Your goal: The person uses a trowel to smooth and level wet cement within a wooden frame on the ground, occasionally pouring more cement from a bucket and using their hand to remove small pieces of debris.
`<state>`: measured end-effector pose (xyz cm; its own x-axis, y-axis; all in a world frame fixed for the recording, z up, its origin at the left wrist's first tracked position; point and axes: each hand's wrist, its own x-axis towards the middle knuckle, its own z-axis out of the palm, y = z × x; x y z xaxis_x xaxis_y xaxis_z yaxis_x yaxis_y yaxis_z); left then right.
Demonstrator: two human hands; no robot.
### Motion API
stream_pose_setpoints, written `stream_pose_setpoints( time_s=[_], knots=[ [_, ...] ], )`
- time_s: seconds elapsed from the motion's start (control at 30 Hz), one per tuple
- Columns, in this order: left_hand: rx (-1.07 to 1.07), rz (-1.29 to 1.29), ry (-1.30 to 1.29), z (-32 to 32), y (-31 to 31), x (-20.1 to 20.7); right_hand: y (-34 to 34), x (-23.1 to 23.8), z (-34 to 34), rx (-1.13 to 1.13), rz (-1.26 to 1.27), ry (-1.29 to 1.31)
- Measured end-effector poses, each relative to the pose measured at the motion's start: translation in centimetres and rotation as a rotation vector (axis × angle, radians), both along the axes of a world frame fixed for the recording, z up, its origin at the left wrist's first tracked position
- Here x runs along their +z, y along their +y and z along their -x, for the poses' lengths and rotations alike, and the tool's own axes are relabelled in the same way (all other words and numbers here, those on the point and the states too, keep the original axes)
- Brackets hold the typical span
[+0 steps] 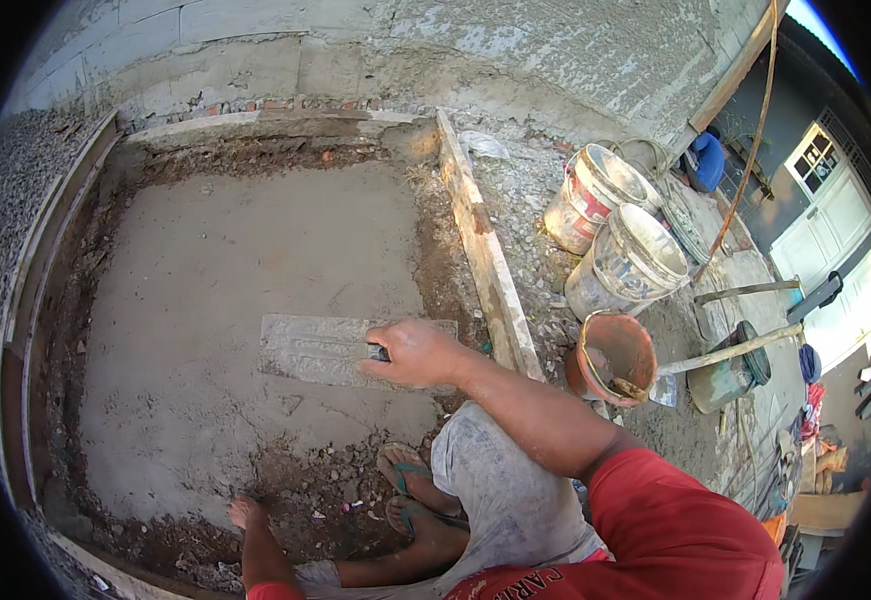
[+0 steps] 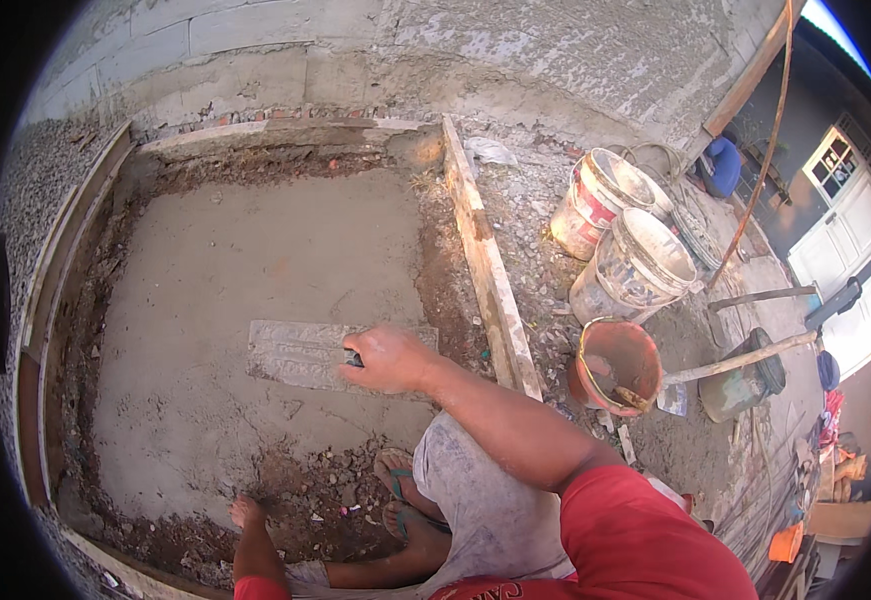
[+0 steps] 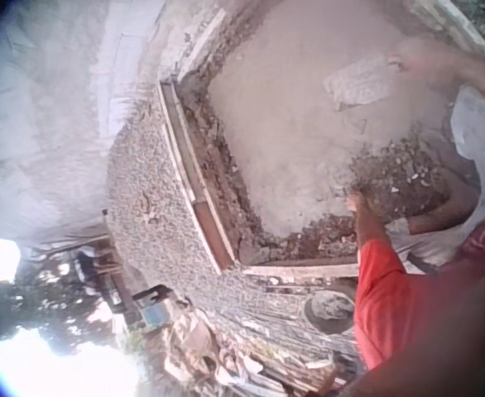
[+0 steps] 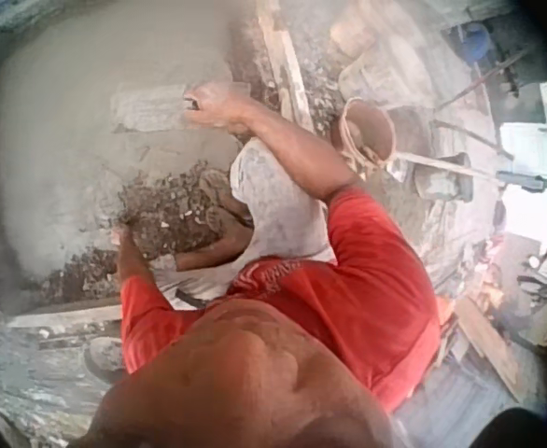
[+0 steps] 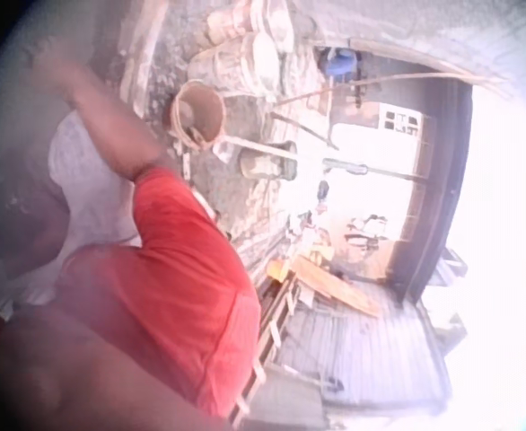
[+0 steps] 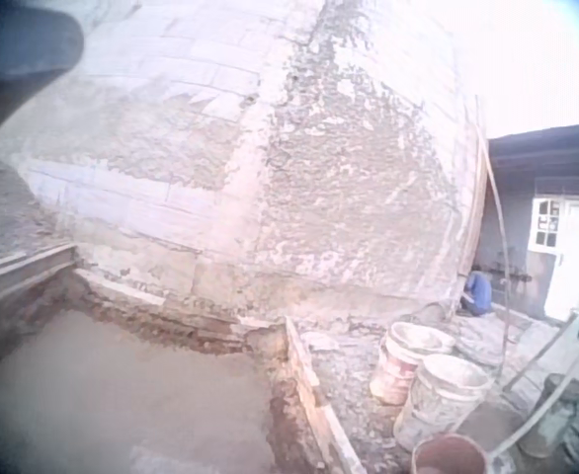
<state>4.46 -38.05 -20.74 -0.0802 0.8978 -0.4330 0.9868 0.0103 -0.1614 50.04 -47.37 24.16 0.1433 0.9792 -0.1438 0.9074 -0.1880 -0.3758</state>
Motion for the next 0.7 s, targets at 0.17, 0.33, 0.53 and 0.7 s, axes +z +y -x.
stream_pose_setpoints(
  time_s=[0.17,0.33,0.53,0.7],
  knots=[
    [0.022,0.124,-0.070,-2.0,0.9,2.6,1.7,-0.5,1.4,0.072,0.099,0.026],
    [-0.078,0.150,0.009,0.4,0.2,2.7,4.4,-2.5,2.1,0.125,0.035,-0.035],
    [-0.093,0.191,-0.015,-0.6,-0.7,3.6,4.2,-3.3,2.4,0.146,0.062,-0.079],
    [-0.037,0.160,-0.126,-1.5,0.8,10.6,4.7,-5.3,1.2,0.159,0.054,-0.133]
  ],
)
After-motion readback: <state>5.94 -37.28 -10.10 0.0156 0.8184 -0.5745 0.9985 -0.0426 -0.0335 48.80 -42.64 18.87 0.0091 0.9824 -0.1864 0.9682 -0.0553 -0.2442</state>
